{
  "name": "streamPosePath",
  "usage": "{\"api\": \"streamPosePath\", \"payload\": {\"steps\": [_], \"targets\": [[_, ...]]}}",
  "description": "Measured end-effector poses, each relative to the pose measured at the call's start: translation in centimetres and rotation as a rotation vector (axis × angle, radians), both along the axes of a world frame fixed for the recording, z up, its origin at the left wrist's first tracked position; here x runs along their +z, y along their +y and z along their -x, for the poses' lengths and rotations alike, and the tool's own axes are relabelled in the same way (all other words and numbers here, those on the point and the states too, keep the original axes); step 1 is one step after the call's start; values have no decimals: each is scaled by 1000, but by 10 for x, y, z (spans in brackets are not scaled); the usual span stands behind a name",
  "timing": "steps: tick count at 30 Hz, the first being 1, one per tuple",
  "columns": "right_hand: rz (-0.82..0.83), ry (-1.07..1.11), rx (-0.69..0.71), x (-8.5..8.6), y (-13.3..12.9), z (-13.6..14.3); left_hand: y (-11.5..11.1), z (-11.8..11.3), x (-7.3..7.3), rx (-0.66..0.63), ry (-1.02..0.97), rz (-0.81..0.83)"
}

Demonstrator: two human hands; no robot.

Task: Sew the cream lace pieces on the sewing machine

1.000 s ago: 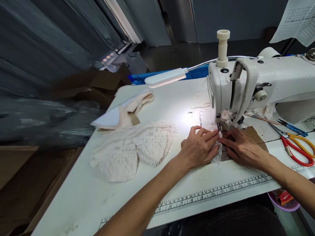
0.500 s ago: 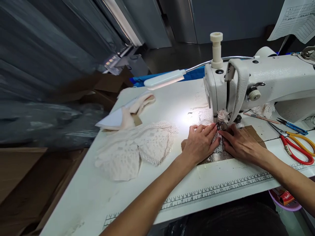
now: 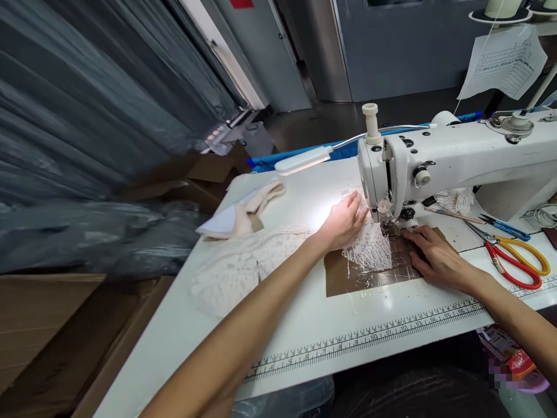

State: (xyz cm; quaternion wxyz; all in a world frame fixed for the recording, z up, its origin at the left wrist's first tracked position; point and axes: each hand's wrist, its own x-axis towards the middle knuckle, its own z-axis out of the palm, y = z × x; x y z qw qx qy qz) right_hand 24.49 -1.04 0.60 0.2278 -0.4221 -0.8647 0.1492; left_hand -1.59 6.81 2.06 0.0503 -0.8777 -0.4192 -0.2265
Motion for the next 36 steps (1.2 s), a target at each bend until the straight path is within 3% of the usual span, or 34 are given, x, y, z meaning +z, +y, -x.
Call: {"api": "streamPosePath", "payload": {"steps": [3, 7, 9, 13, 19, 24, 29, 32, 36], "targets": [[-4, 26, 15, -2, -1, 0, -20, 3, 3, -14, -3, 25], [-9, 63, 25, 0, -1, 0, -57, 3, 1, -272, -49, 103], [-3, 70, 48, 2, 0, 1, -69, 3, -2, -341, -73, 152], [26, 97, 103, 10, 0, 4, -75, 0, -8, -291, -125, 206], [198, 28, 245, 22, 0, 17, -77, -4, -12, -230, -160, 218], [125, -92, 154, 19, 2, 33, -80, -6, -12, -179, -195, 183], [145, 15, 100, 14, 3, 34, -78, -10, -13, -223, -174, -23], [120, 53, 58, 11, 3, 29, -78, -12, -11, -234, -258, -49], [-1, -43, 135, 7, 2, 27, -77, -10, -8, -195, -389, -21]]}}
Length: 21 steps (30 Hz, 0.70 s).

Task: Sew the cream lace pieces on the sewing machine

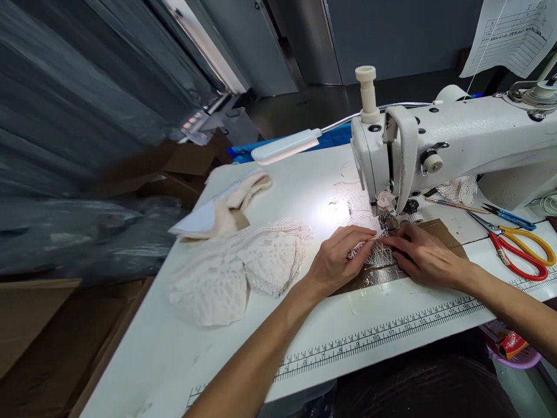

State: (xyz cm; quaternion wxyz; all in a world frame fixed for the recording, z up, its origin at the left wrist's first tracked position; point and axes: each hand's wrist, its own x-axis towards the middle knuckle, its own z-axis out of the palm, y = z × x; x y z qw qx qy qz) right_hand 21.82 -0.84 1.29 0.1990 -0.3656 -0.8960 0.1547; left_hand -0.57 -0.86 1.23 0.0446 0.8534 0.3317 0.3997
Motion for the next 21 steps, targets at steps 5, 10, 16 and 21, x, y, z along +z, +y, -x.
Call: {"api": "streamPosePath", "payload": {"steps": [5, 10, 16, 21], "targets": [[-73, -107, 55, 0, -5, 2, 1, 0, 1, -76, 20, 12], [-11, -124, 72, 7, -15, -2, 2, -2, -2, -157, 118, -32], [201, -20, 162, 24, 8, -11, 0, -4, -5, -154, 227, -80], [95, -87, 32, 14, 27, -12, -1, -4, -5, -162, 253, -152]]}}
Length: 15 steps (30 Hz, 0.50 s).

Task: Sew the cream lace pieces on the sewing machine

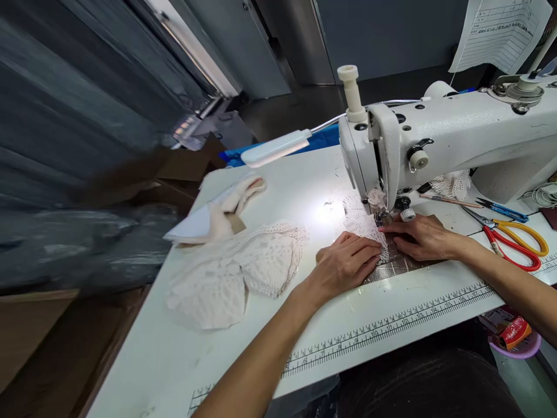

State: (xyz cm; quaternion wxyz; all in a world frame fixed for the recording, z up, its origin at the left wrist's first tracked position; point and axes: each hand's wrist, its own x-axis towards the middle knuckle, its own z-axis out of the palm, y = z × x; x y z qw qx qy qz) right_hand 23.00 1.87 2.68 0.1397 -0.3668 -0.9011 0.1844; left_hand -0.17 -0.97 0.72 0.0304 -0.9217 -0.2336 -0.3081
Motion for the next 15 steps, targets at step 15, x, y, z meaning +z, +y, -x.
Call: {"api": "streamPosePath", "payload": {"steps": [15], "targets": [[-147, 57, 48, -21, -7, -2, -5, -1, 4, 31, 117, -141]]}}
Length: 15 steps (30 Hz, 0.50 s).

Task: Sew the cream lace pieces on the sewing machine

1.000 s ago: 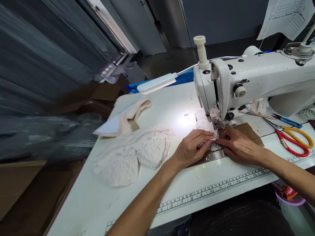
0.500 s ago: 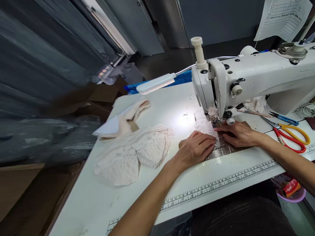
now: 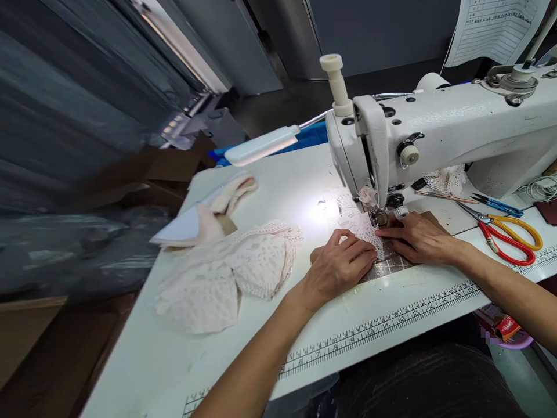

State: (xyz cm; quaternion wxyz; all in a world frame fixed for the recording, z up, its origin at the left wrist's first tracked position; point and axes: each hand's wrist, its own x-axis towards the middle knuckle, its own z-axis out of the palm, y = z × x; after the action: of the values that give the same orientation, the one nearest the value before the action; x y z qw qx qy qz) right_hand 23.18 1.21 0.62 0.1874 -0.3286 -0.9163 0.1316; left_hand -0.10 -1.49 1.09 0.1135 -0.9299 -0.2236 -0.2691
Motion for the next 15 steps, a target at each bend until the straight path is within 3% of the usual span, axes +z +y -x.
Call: {"api": "streamPosePath", "payload": {"steps": [3, 9, 15], "targets": [[13, -14, 19, 1, -1, 0, -2, 0, 4, -13, 22, 30], [36, -48, 7, 5, -4, 1, 5, 2, 17, -77, 113, 271], [45, -79, -14, 6, -7, 3, 7, 4, 18, -67, 65, 375]]}}
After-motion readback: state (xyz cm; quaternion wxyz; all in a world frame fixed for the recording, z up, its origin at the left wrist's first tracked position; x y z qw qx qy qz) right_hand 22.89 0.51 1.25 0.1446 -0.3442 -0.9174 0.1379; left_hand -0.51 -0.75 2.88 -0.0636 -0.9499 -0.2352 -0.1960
